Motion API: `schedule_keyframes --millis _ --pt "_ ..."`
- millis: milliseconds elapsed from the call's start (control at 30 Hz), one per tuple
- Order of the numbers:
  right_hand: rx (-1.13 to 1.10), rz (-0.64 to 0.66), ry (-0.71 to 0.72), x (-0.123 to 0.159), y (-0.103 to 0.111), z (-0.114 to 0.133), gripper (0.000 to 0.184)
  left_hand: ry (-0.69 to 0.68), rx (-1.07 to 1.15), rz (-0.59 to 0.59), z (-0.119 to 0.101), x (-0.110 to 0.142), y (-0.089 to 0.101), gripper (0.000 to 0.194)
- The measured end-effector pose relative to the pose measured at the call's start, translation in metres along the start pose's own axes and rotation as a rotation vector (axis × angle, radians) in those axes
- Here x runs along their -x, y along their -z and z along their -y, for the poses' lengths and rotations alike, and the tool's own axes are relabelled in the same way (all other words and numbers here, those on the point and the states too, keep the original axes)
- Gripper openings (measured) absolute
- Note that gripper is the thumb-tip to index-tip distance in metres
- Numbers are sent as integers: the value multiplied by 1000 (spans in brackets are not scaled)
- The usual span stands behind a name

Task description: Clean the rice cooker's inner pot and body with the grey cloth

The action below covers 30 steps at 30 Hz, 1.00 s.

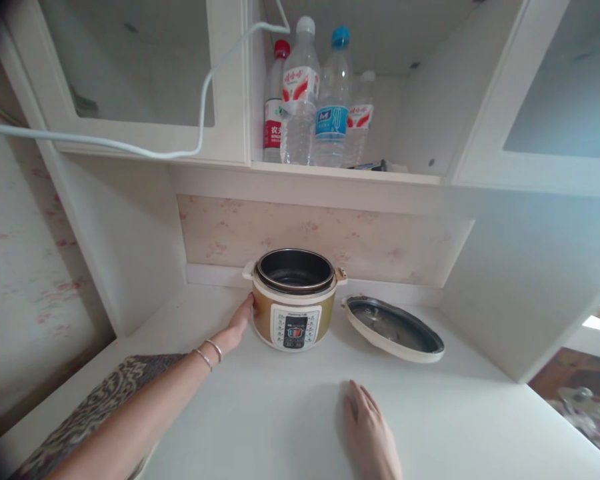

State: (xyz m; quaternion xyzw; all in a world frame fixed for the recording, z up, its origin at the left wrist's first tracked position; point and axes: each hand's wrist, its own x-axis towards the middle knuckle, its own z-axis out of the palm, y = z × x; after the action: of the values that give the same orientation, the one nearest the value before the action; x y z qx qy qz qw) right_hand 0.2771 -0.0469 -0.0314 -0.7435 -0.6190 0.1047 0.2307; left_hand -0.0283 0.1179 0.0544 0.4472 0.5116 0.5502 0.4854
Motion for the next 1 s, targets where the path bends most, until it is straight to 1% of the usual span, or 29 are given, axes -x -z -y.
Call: schedule_keyframes --millis 100,167,233,333,433,500,567,633,733,833,900,1000 --pt "43 23 -10 -1 -1 3 55 -3 9 36 5 -3 -2 63" --pt "57 6 0 -2 -3 4 55 -16 6 90 7 -3 -1 64" --pt "65 -22 29 -2 -6 5 54 2 -30 129 7 -2 -1 64" --pt "73 -44 57 -2 -9 7 51 49 -108 150 3 0 -2 65" --pt "88 -42 69 -1 -8 10 50 38 -182 199 -7 3 -5 62" --pt "105 -38 68 0 -6 12 50 7 -289 245 -19 2 -6 57" --pt "123 -30 62 1 -5 14 51 -12 -467 278 -36 -3 -5 47" --pt "137 -20 59 2 -3 16 52 -9 -623 275 -56 -15 -4 36" --pt "154 -20 67 2 -2 18 52 8 -701 243 -83 -33 -1 24" --pt "171 -32 73 3 -1 19 51 6 -804 223 -103 -41 -4 30" --pt "182 -41 76 3 -1 19 51 -19 -854 205 -114 -41 -11 38" --pt "196 -52 78 4 0 19 51 -40 -789 162 -130 -41 -26 48"
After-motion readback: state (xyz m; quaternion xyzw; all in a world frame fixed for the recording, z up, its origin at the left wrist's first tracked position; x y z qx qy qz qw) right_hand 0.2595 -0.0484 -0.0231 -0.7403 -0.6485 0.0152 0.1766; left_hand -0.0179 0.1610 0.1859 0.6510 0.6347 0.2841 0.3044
